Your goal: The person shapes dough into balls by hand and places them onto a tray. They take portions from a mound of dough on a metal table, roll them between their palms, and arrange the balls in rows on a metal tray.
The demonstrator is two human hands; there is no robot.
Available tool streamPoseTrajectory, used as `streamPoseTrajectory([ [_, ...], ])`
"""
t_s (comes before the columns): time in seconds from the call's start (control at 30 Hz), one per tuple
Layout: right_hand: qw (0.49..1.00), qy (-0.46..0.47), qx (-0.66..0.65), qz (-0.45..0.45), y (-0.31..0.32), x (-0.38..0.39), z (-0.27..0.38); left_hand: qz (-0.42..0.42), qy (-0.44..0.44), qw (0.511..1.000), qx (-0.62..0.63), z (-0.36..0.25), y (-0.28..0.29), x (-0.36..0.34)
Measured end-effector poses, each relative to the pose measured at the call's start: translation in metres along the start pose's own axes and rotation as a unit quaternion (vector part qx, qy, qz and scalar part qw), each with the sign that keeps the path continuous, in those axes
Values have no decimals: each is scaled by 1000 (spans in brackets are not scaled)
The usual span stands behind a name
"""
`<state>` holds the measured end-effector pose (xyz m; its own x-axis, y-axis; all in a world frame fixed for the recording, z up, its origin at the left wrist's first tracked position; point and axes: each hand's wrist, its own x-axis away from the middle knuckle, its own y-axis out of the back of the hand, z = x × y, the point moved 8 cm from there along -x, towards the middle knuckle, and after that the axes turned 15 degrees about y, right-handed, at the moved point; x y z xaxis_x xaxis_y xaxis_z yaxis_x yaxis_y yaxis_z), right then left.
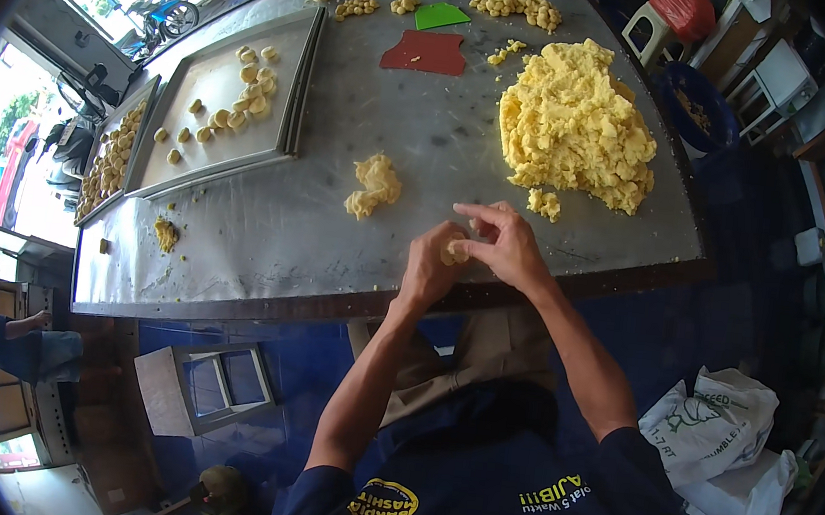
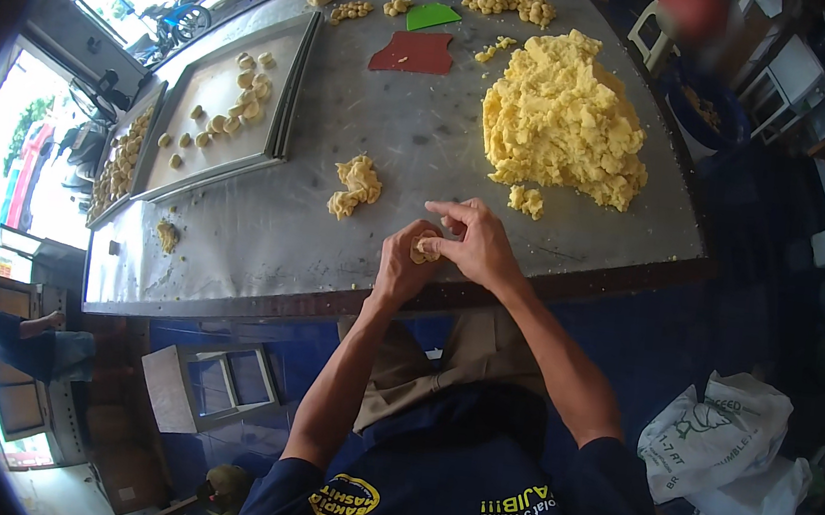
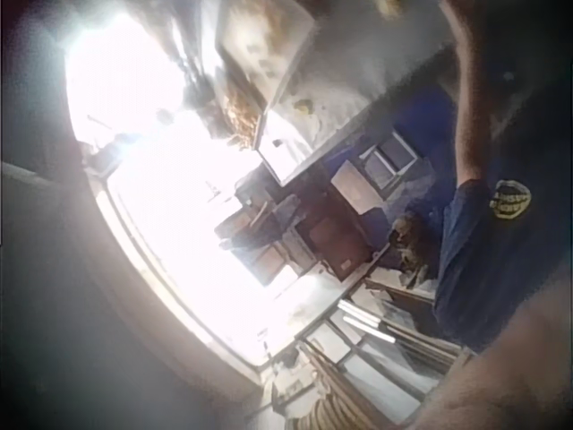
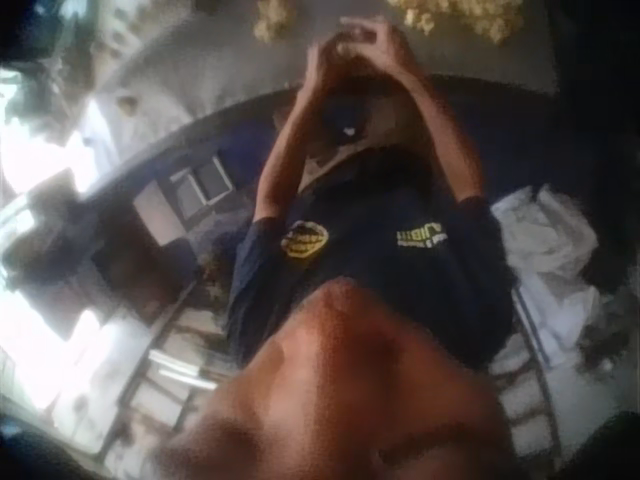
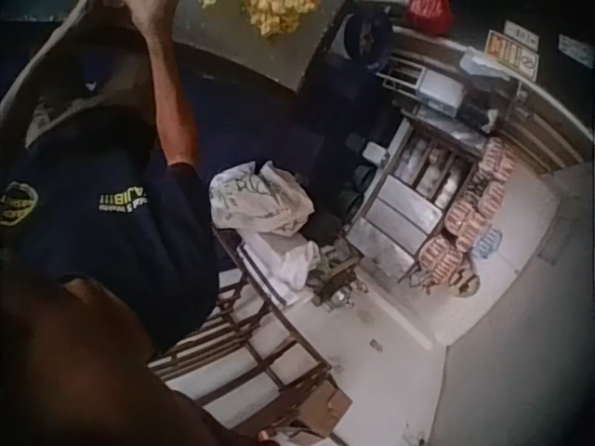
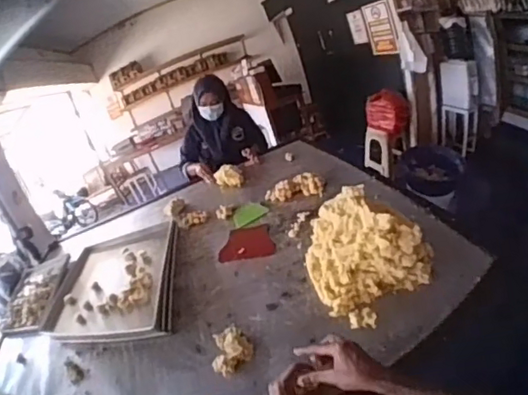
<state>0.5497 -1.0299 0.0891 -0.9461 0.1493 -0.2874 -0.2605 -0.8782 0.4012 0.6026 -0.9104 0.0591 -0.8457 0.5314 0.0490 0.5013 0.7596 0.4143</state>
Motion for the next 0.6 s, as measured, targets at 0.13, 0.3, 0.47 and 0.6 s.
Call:
streamPoseTrajectory([
  [0.13, 999, 14, 27, 21, -7, -8, -25, -6, -9, 1000, -3, -1, -1, 0],
  [0.3, 998, -24, -45, 28, 1, -7, -25, -4, 14, 1000, 10, 1, -3, -2],
  [0.47, 992, 81, 98, -23, 4, 4, -10, 9, -50, 997, -59, -2, -9, -4],
  [0.6, 958, 36, 251, -136, 69, 17, -15, -33, 40, 999, -14, -1, -1, -4],
])
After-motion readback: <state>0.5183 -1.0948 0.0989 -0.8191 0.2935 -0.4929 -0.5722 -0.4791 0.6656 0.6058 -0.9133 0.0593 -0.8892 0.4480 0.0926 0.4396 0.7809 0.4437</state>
